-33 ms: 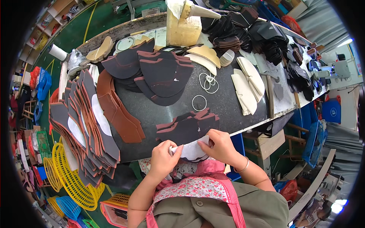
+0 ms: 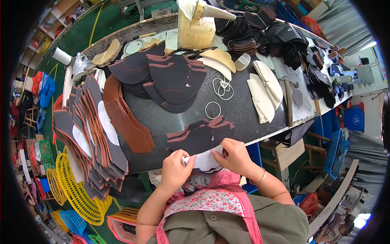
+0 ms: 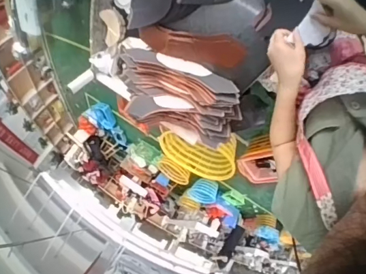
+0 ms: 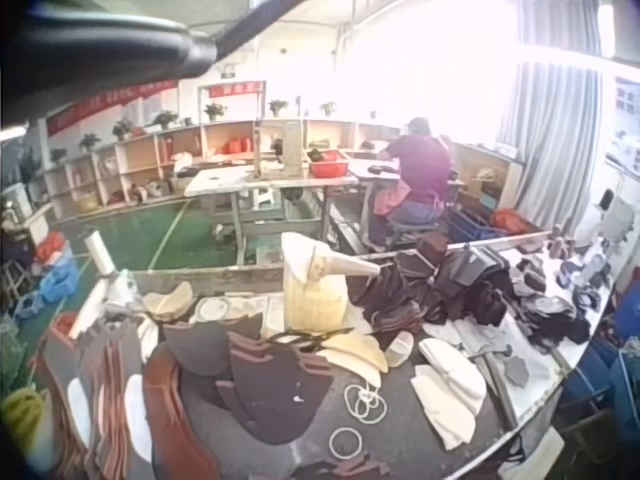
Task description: The person attaches lining pieces onto shoe upper components by hand, peeling the backings and pressing the linings onto the components.
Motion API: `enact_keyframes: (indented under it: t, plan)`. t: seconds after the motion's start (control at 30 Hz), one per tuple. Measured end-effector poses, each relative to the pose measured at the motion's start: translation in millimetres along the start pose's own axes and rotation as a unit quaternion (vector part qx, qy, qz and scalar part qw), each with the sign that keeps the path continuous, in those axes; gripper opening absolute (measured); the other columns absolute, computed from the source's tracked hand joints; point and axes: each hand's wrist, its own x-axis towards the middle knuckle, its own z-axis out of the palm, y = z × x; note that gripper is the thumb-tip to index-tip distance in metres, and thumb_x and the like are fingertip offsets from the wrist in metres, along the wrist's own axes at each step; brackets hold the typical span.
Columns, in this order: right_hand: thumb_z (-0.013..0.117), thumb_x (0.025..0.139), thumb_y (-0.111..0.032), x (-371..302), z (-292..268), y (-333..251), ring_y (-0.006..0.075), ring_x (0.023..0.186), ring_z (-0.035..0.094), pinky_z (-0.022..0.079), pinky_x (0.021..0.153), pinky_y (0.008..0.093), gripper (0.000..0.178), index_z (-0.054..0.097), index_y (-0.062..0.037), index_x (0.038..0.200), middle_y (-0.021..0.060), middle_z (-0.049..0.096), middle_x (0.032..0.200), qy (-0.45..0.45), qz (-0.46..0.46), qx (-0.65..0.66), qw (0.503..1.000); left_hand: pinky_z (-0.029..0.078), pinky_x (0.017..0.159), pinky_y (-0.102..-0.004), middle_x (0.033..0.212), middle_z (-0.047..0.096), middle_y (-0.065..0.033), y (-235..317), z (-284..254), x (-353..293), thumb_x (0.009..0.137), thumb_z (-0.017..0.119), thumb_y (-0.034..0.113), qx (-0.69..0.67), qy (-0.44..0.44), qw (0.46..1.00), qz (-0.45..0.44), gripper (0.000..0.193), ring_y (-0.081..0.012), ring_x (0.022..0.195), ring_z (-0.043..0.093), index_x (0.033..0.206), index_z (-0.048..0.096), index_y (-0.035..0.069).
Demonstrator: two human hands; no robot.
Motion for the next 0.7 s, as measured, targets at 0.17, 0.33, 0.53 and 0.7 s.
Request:
enact_keyframes:
  t: [0.17, 0.33, 0.53, 0.7]
  plan:
    - [0.081, 0.064, -0.018, 8, -9, -18, 0.0243, 0.059, 0.054, 0.042, 0.048, 0.0338, 0.036, 0.049, -0.0046, 0.072, 0.0084, 0.049, 0.069, 0.048, -0.025, -0.178, 0.982, 0.048, 0.051, -0.0396, 0.075, 0.057, -0.0117, 2, 5, -1, 0.074, 0.074, 0.028, 0.197, 0.035, 0.977, 0.073, 0.035, -0.0311, 0.058, 0.06, 0.09, 0.055, 0.004]
    - [0.081, 0.065, -0.027, 4, -5, -28, 0.0234, 0.062, 0.054, 0.044, 0.052, 0.0328, 0.042, 0.053, -0.0039, 0.086, 0.008, 0.051, 0.074, 0.067, 0.002, -0.024, 0.997, 0.05, 0.049, -0.0389, 0.085, 0.055, -0.0114, 13, -3, -1, 0.076, 0.07, 0.038, 0.216, 0.119, 0.963, 0.107, 0.053, -0.0306, 0.063, 0.063, 0.112, 0.049, 0.005]
    - [0.061, 0.088, -0.013, 12, -17, -32, 0.0124, 0.061, 0.056, 0.044, 0.056, 0.0268, 0.014, 0.057, -0.0001, 0.086, 0.007, 0.058, 0.066, -0.202, 0.061, 0.383, 0.899, 0.053, 0.054, -0.0366, 0.098, 0.053, -0.0155, 33, 9, 8, 0.062, 0.08, 0.043, -0.013, -0.008, 0.95, 0.311, 0.087, -0.0297, 0.071, 0.063, 0.124, 0.038, 0.001]
    - [0.054, 0.094, -0.011, 6, -37, -19, 0.0038, 0.064, 0.053, 0.044, 0.055, 0.02, 0.014, 0.058, 0.0011, 0.089, -0.0014, 0.058, 0.069, -0.156, 0.162, 0.481, 0.848, 0.053, 0.057, -0.0271, 0.099, 0.052, -0.0133, 37, -2, 44, 0.059, 0.08, 0.047, -0.064, -0.008, 0.929, 0.365, 0.084, -0.0221, 0.068, 0.063, 0.119, 0.042, 0.001]
